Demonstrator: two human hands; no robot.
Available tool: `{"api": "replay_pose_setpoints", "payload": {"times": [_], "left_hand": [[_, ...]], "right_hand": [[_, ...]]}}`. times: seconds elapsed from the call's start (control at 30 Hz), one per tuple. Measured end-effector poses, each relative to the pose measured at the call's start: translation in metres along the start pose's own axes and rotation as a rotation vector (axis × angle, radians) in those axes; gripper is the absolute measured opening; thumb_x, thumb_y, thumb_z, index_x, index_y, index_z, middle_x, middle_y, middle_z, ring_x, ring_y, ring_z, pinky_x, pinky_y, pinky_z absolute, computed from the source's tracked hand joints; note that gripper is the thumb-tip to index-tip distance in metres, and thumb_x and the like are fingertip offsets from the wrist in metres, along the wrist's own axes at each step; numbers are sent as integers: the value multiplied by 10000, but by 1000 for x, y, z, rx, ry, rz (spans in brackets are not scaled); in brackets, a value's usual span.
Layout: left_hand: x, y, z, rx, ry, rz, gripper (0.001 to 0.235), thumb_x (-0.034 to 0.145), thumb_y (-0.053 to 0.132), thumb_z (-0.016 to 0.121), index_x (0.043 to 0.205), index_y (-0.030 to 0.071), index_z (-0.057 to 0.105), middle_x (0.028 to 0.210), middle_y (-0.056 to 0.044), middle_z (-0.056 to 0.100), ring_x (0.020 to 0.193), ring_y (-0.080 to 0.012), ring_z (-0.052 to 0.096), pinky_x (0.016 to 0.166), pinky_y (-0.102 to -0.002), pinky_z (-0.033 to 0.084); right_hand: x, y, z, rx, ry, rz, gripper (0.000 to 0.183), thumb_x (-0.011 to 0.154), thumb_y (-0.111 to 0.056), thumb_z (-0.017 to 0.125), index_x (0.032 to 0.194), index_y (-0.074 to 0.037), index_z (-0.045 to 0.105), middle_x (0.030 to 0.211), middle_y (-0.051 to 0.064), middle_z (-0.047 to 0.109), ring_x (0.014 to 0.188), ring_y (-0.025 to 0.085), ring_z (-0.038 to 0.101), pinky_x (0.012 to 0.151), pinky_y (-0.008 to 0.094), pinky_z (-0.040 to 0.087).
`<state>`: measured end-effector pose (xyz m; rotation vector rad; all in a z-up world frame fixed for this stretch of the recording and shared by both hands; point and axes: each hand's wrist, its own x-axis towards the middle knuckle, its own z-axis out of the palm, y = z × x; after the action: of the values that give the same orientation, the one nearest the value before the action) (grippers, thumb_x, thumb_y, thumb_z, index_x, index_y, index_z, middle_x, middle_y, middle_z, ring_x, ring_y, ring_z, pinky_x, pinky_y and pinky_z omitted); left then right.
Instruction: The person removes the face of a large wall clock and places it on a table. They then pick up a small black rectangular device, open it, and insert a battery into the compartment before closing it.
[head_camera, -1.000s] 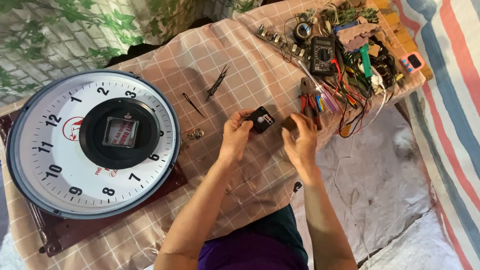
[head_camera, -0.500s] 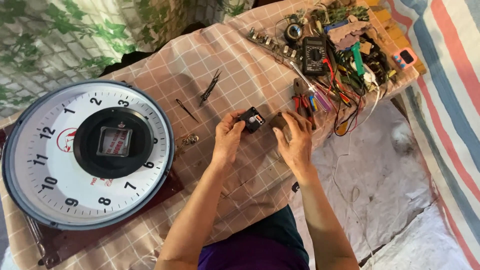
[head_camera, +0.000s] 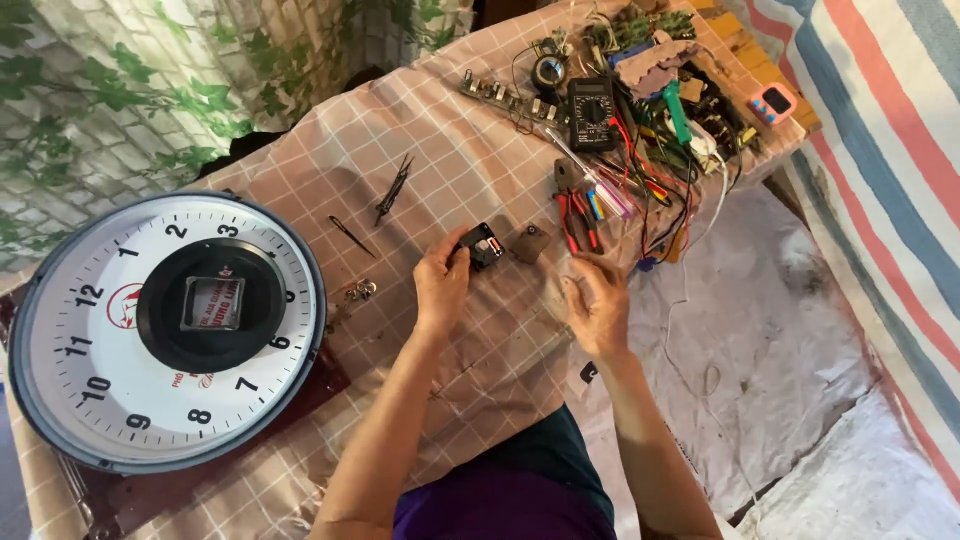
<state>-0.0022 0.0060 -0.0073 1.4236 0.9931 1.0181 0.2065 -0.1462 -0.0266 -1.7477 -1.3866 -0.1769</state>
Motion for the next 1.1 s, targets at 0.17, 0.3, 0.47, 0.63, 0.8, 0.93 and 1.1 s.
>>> {"api": "replay_pose_setpoints", "payload": {"times": [0.17, 0.3, 0.47, 0.63, 0.8, 0.93, 1.1], "left_hand": [[-3, 1, 4, 116, 10, 88, 332, 958, 59, 625, 1276, 66, 721, 1120, -248, 706, 1128, -436, 648, 1087, -521, 421], [1, -25, 8, 144, 31, 221, 346, 966, 30, 599, 1296, 50, 703, 1079, -222, 710, 1057, -466, 654, 1129, -588, 355], [-1, -26, 10, 193, 57, 292, 359, 927, -12, 623, 1261, 70, 723, 1052, -194, 689, 1024, -428, 660, 1055, -559, 439], [-3, -22, 8, 148, 59, 321, 336, 944, -25, 614, 1246, 60, 733, 1016, -173, 658, 957, -386, 666, 929, -473, 533], [3, -32, 8, 152, 72, 382, 324, 878, -44, 645, 1165, 45, 766, 1002, -153, 676, 924, -376, 690, 817, -415, 584], [2, -24, 5, 25, 73, 334, 304, 899, -51, 621, 1155, 25, 767, 971, -169, 681, 884, -386, 685, 798, -433, 575], [2, -15, -1, -86, 87, 231, 305, 874, -51, 628, 1129, 18, 780, 995, -189, 702, 939, -320, 700, 787, -402, 577]], "right_hand": [[-3, -33, -6, 18, -7, 4, 263, 920, -142, 732, 1178, -92, 732, 1144, 159, 682, 1096, 361, 651, 978, 455, 493], [-2, -50, -2, 39, -18, -24, 257, 919, -126, 736, 1175, -93, 734, 1131, 147, 680, 1079, 358, 649, 951, 453, 512], [9, -69, 3, 20, -44, -72, 309, 892, -107, 764, 1198, -99, 724, 1113, 139, 686, 1065, 345, 657, 960, 470, 508], [12, -67, 26, 5, -59, -120, 285, 900, -122, 752, 1183, -129, 732, 1114, 125, 698, 1066, 338, 660, 939, 465, 525], [32, -84, 34, -65, -109, -186, 261, 935, -132, 711, 1191, -84, 718, 1039, 145, 713, 1037, 340, 672, 944, 478, 488], [43, -83, 47, -76, -102, -194, 275, 906, -118, 738, 1178, -84, 716, 1031, 142, 716, 1010, 333, 677, 932, 460, 497], [47, -86, 56, -104, -131, -220, 368, 880, -127, 739, 1245, -112, 694, 1057, 117, 716, 1064, 300, 662, 992, 451, 457]]}}
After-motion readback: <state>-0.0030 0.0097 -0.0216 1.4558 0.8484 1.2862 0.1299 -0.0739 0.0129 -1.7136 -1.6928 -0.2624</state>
